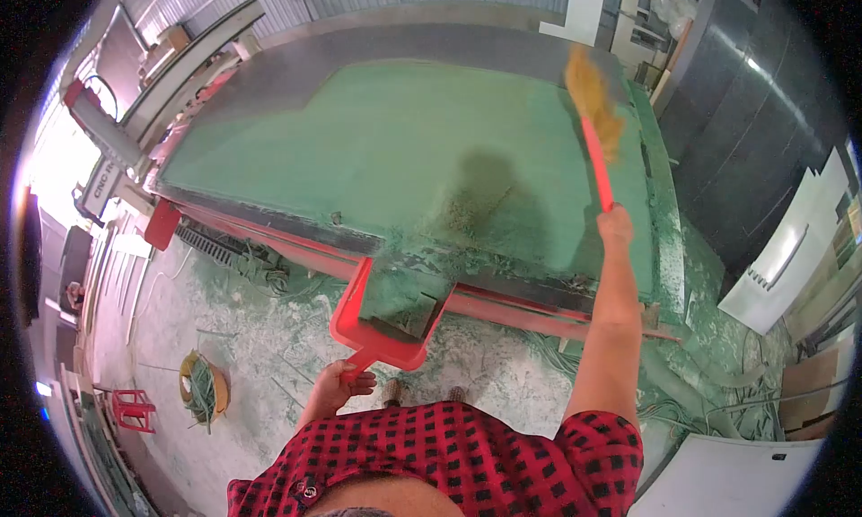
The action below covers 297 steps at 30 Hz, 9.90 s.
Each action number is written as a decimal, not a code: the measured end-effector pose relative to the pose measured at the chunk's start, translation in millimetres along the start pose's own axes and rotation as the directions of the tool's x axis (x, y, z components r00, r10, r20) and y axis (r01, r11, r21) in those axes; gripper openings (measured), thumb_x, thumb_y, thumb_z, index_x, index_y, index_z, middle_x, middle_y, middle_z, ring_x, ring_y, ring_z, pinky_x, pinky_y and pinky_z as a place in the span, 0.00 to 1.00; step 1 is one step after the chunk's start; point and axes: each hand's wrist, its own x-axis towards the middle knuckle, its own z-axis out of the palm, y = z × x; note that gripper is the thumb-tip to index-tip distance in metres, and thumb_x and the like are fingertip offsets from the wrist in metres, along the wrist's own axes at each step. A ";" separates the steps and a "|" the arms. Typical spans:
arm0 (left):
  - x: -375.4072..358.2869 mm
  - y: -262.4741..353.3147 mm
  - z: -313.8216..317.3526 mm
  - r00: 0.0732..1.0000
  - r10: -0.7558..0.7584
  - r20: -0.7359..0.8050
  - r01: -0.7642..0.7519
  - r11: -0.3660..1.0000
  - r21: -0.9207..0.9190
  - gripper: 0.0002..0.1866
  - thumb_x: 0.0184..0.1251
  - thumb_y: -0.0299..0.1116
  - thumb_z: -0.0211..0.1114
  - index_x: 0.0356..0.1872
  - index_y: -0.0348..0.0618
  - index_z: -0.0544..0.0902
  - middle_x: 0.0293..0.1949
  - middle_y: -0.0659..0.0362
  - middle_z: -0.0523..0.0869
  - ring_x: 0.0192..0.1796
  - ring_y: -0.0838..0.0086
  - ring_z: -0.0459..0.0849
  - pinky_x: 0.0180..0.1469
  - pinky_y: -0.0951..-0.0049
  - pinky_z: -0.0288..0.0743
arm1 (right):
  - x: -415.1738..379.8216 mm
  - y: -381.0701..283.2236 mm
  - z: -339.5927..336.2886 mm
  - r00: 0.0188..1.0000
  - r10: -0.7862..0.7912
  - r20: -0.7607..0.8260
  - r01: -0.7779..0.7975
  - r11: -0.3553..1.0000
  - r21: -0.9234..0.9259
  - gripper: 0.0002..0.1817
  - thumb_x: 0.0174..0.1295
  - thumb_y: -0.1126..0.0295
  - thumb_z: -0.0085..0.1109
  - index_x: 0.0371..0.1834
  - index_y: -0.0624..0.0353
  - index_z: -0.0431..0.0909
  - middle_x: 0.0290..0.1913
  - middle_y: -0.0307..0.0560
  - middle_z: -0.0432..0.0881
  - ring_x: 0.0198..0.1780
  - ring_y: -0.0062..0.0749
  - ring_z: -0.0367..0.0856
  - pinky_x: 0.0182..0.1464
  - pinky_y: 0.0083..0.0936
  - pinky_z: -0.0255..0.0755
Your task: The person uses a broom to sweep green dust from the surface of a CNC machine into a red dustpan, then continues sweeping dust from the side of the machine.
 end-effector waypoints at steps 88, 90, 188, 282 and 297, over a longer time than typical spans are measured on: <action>38.7 24.4 -8.6 0.972 -0.032 0.232 0.016 0.997 0.071 0.14 0.60 0.39 0.53 0.36 0.37 0.77 0.31 0.49 0.83 0.30 0.62 0.85 0.31 0.62 0.81 | -397.3 25.7 -71.5 0.857 -0.457 0.238 0.286 0.806 0.518 0.23 0.46 0.70 0.67 0.48 0.57 0.76 0.31 0.40 0.77 0.35 0.23 0.73 0.43 0.20 0.68; 39.3 23.7 -11.2 0.969 -0.039 0.245 0.012 0.994 0.110 0.16 0.60 0.39 0.54 0.41 0.36 0.77 0.32 0.51 0.83 0.33 0.62 0.85 0.36 0.60 0.81 | -382.0 9.1 -73.7 0.892 -0.368 0.262 0.180 0.822 0.541 0.22 0.46 0.71 0.67 0.48 0.57 0.76 0.31 0.39 0.76 0.36 0.24 0.73 0.43 0.20 0.67; 51.7 10.9 -11.5 0.948 -0.082 0.307 0.068 0.996 0.057 0.17 0.59 0.37 0.53 0.42 0.33 0.76 0.33 0.47 0.83 0.35 0.58 0.85 0.38 0.60 0.81 | -451.5 54.8 -96.7 0.970 0.117 0.212 -0.214 0.826 0.522 0.16 0.58 0.56 0.60 0.34 0.60 0.77 0.17 0.35 0.67 0.17 0.18 0.64 0.18 0.21 0.59; 38.0 16.2 -19.0 0.967 -0.052 0.250 0.043 0.998 0.042 0.17 0.59 0.37 0.53 0.44 0.35 0.76 0.33 0.47 0.83 0.35 0.59 0.85 0.40 0.60 0.81 | -383.1 -4.2 -11.2 0.926 -0.318 0.201 0.278 0.938 0.205 0.21 0.53 0.49 0.61 0.34 0.56 0.71 0.26 0.55 0.79 0.32 0.53 0.79 0.33 0.39 0.70; 30.2 22.0 -18.8 0.982 0.013 0.191 -0.021 0.999 0.038 0.16 0.61 0.37 0.51 0.43 0.34 0.76 0.33 0.46 0.83 0.35 0.59 0.84 0.39 0.60 0.81 | -397.8 -12.5 -25.1 0.879 -0.414 0.235 0.354 0.899 0.259 0.22 0.52 0.47 0.61 0.31 0.57 0.73 0.25 0.55 0.79 0.32 0.54 0.79 0.35 0.42 0.70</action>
